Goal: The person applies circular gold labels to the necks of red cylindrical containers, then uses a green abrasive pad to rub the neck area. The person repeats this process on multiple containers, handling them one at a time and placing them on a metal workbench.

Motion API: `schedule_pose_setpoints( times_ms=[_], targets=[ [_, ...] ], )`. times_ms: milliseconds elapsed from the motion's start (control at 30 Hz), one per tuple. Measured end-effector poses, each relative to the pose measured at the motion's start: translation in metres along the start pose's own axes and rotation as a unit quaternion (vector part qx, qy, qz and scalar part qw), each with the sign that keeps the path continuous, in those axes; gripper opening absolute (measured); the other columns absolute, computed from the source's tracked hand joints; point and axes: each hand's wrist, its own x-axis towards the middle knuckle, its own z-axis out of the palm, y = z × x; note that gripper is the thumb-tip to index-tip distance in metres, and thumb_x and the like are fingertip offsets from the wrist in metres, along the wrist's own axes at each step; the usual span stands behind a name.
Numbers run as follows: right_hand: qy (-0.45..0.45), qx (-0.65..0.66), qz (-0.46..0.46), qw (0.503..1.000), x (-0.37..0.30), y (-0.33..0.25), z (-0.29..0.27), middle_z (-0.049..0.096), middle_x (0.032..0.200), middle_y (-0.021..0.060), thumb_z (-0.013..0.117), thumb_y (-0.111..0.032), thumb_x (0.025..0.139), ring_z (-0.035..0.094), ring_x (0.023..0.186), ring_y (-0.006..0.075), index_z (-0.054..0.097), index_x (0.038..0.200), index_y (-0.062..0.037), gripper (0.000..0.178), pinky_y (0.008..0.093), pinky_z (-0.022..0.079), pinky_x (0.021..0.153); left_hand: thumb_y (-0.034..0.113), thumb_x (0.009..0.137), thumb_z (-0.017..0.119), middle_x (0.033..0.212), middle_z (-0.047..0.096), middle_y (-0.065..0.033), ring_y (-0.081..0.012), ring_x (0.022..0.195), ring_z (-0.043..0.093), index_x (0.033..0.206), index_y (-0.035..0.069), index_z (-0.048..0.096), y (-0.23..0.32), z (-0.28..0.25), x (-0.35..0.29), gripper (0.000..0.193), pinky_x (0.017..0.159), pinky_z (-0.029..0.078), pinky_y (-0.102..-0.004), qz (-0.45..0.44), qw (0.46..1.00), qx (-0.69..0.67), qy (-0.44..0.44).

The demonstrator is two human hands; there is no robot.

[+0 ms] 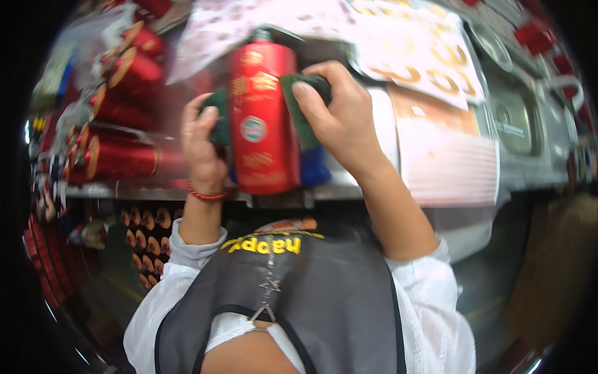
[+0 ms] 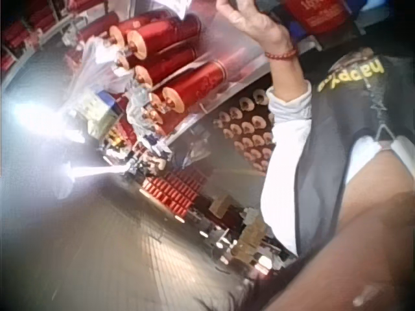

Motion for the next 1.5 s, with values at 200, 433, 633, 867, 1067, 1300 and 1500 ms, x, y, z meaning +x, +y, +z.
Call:
schedule_pose_setpoints(
  times_ms=[200,433,633,867,1067,1300,1500],
  targets=[
    [-0.028,-0.306,-0.123,0.944,-0.048,0.045,-0.128,0.067,0.130,0.0116,0.052,0.014,0.085,0.063,0.116,0.0275,0.067,0.117,-0.0024,0.039,0.0342,0.049,0.099,0.009,0.095,0.062,0.103,0.066,-0.0035,-0.0095,0.091,0.062,0.121,0.004,0.058,-0.013,-0.051,-0.010,0.026,0.084,0.051,-0.0251,0.000,0.994,0.110,0.006],
    [-0.129,-0.454,-0.005,0.882,-0.065,0.117,-0.202,0.062,0.125,0.0134,0.052,0.006,0.087,0.049,0.128,0.0327,0.062,0.124,-0.0020,0.039,0.0408,0.038,0.111,0.015,0.099,0.062,0.122,0.058,-0.0097,-0.0146,0.106,0.056,0.131,0.000,0.055,-0.027,-0.071,-0.012,0.036,0.094,0.046,-0.0295,0.086,0.925,0.365,-0.057],
    [-0.223,-0.380,0.072,0.895,-0.021,0.113,-0.209,0.058,0.095,0.0087,0.062,-0.012,0.095,0.051,0.098,0.0251,0.060,0.099,-0.0020,0.011,0.0359,0.044,0.087,0.017,0.100,0.060,0.135,0.052,-0.0118,-0.0192,0.123,0.051,0.140,0.000,0.049,-0.017,-0.059,-0.031,0.044,0.102,0.042,-0.0338,0.169,0.854,0.491,-0.014],
    [-0.174,-0.327,0.004,0.929,-0.015,0.128,-0.200,0.053,0.085,0.0075,0.068,-0.014,0.092,0.051,0.084,0.0229,0.061,0.088,-0.0007,0.016,0.0336,0.042,0.077,0.045,0.086,0.077,0.143,0.048,-0.0197,-0.0303,0.134,0.046,0.148,-0.003,0.040,-0.007,-0.027,-0.069,0.086,0.108,0.037,-0.0419,0.163,0.897,0.372,-0.177],
    [-0.110,-0.308,-0.102,0.940,-0.033,0.055,-0.158,0.051,0.088,0.0092,0.070,-0.010,0.090,0.051,0.087,0.0254,0.060,0.088,-0.0001,0.015,0.0348,0.042,0.076,0.050,0.082,0.078,0.140,0.051,-0.0212,-0.0397,0.126,0.048,0.145,-0.002,0.043,0.003,-0.029,-0.052,0.088,0.111,0.032,-0.0485,0.300,0.751,0.548,-0.213],
    [-0.208,-0.176,-0.199,0.941,-0.059,-0.063,-0.060,0.052,0.097,0.0103,0.074,0.003,0.071,0.054,0.109,0.0322,0.063,0.082,-0.0012,0.015,0.0432,0.045,0.089,0.063,0.082,0.072,0.150,0.040,-0.0222,-0.0395,0.138,0.035,0.146,0.008,0.047,0.043,0.006,-0.060,0.088,0.116,0.023,-0.0476,0.287,0.830,0.362,-0.312],
    [-0.172,-0.087,-0.128,0.973,-0.069,-0.068,-0.014,0.053,0.099,0.0109,0.076,-0.001,0.072,0.054,0.103,0.0290,0.062,0.082,0.0004,0.016,0.0392,0.045,0.090,0.023,0.092,0.070,0.136,0.054,-0.0207,-0.0337,0.117,0.045,0.085,0.009,0.065,0.047,0.006,-0.072,0.016,0.106,0.030,-0.0456,0.242,0.868,0.360,-0.241]
  ],
)
